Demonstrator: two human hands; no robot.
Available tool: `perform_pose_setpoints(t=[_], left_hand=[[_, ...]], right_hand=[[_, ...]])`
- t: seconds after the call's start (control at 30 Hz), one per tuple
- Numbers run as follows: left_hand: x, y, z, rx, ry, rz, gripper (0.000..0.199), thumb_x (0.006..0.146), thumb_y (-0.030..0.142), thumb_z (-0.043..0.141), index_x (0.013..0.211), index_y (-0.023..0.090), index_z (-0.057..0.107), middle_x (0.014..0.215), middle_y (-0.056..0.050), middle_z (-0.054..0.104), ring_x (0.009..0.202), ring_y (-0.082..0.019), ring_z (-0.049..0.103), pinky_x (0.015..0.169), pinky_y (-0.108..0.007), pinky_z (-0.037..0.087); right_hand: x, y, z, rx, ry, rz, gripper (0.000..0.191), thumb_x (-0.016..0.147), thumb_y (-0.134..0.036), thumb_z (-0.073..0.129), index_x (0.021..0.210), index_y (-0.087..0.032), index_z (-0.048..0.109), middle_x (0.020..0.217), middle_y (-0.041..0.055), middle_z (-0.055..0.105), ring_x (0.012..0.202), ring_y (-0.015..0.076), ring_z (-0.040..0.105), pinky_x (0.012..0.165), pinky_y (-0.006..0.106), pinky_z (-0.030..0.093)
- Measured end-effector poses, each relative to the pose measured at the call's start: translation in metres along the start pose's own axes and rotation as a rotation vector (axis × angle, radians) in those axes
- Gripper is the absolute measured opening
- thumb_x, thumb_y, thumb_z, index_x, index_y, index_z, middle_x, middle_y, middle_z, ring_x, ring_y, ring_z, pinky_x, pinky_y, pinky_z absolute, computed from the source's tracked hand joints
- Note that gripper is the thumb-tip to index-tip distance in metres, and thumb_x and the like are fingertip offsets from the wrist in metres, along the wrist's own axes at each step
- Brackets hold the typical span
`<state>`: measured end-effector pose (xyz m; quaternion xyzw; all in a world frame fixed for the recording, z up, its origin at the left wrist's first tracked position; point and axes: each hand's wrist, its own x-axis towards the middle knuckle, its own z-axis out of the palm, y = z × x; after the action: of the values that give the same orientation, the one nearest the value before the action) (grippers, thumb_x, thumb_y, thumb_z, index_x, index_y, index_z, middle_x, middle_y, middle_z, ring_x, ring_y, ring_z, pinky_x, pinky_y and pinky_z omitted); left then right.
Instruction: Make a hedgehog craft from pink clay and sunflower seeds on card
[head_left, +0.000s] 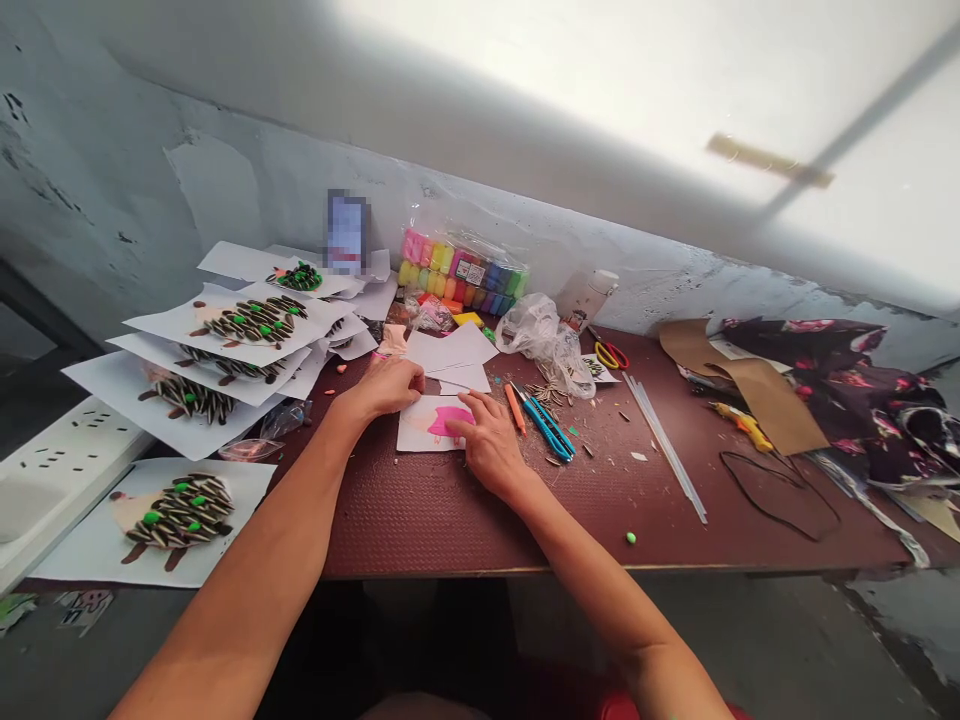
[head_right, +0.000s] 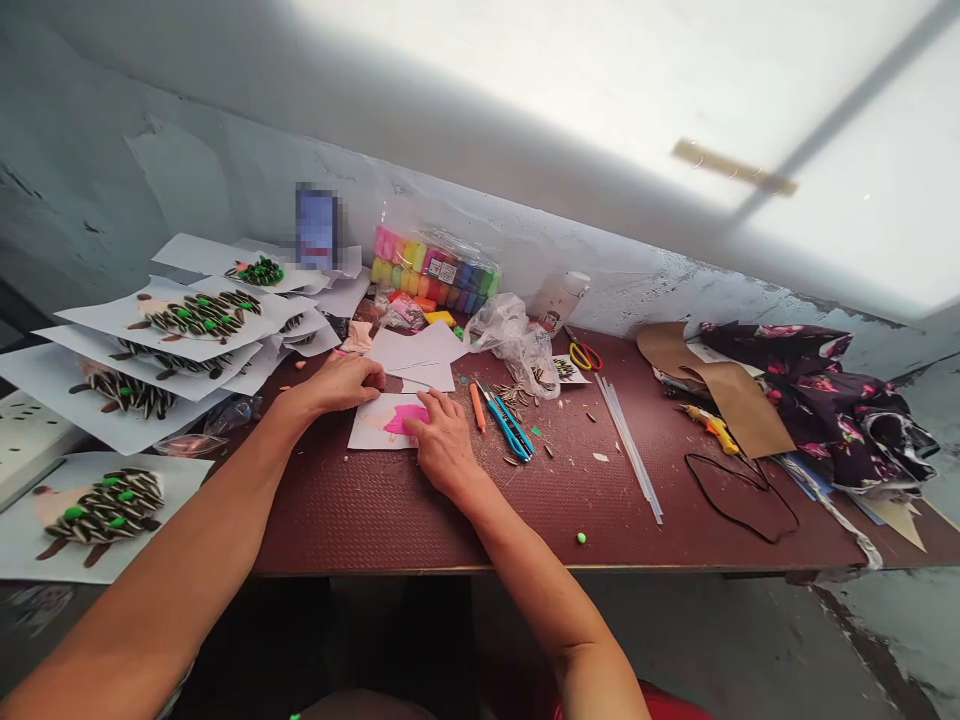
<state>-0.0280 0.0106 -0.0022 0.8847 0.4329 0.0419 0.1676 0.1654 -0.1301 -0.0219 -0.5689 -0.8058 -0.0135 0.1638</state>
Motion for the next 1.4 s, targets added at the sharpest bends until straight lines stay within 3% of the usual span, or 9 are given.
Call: perform_pose_setpoints(t=[0.2,0.53,0.7,0.93,1.1,1.4], left_hand=[[0.001,0.0,0.001,0.04,-0.005,-0.001,0.023,0.078,0.02,0.057,0.087,0.024,0.078,0.097,-0.006,0.08,0.099,-0.026,0.068,0.093,-0.037,0.045],[-0.002,0.002,-0.002,0.033,-0.037,0.0,0.022,0.079,0.02,0.056,0.085,0.022,0.077,0.096,-0.007,0.079,0.1,-0.028,0.067,0.095,-0.039,0.044],[0.001,-0.003,0.0,0.021,0.026,-0.01,0.022,0.08,0.02,0.054,0.088,0.022,0.075,0.098,-0.007,0.079,0.101,-0.026,0.068,0.092,-0.036,0.045],[0.006,-0.007,0.007,-0.002,0.13,-0.052,0.025,0.08,0.017,0.054,0.092,0.022,0.076,0.103,-0.008,0.079,0.104,-0.026,0.068,0.088,-0.035,0.048],[0.005,-0.005,0.006,-0.002,0.118,-0.049,0.026,0.08,0.018,0.055,0.093,0.024,0.077,0.1,-0.005,0.08,0.102,-0.025,0.068,0.087,-0.034,0.047],[0.005,-0.005,0.008,-0.002,0.144,-0.045,0.028,0.082,0.017,0.054,0.094,0.025,0.078,0.097,-0.005,0.079,0.097,-0.025,0.068,0.09,-0.035,0.047]], right_hand=[[0.0,0.003,0.001,0.008,0.067,0.056,0.035,0.091,-0.005,0.055,0.109,-0.023,0.079,0.143,0.0124,0.062,0.138,0.0285,0.047,0.113,0.051,0.04],[0.0,-0.001,0.002,0.0,0.024,0.007,0.033,0.089,-0.005,0.057,0.108,-0.021,0.079,0.145,0.0145,0.06,0.139,0.0303,0.046,0.111,0.05,0.042],[0.001,0.0,-0.001,-0.009,0.063,0.071,0.038,0.091,-0.004,0.052,0.115,-0.019,0.077,0.146,0.0164,0.059,0.14,0.0301,0.046,0.115,0.051,0.039],[0.002,-0.001,0.0,-0.028,0.014,0.102,0.044,0.091,-0.003,0.051,0.121,-0.024,0.076,0.151,0.0148,0.055,0.143,0.0307,0.044,0.116,0.052,0.037],[0.004,-0.001,0.002,-0.031,-0.016,0.096,0.05,0.091,-0.003,0.053,0.127,-0.03,0.073,0.153,0.0113,0.053,0.145,0.0306,0.042,0.115,0.052,0.038],[0.011,0.005,0.001,-0.028,0.01,0.111,0.046,0.09,-0.003,0.054,0.123,-0.028,0.076,0.152,0.0117,0.054,0.142,0.0303,0.044,0.115,0.051,0.037]])
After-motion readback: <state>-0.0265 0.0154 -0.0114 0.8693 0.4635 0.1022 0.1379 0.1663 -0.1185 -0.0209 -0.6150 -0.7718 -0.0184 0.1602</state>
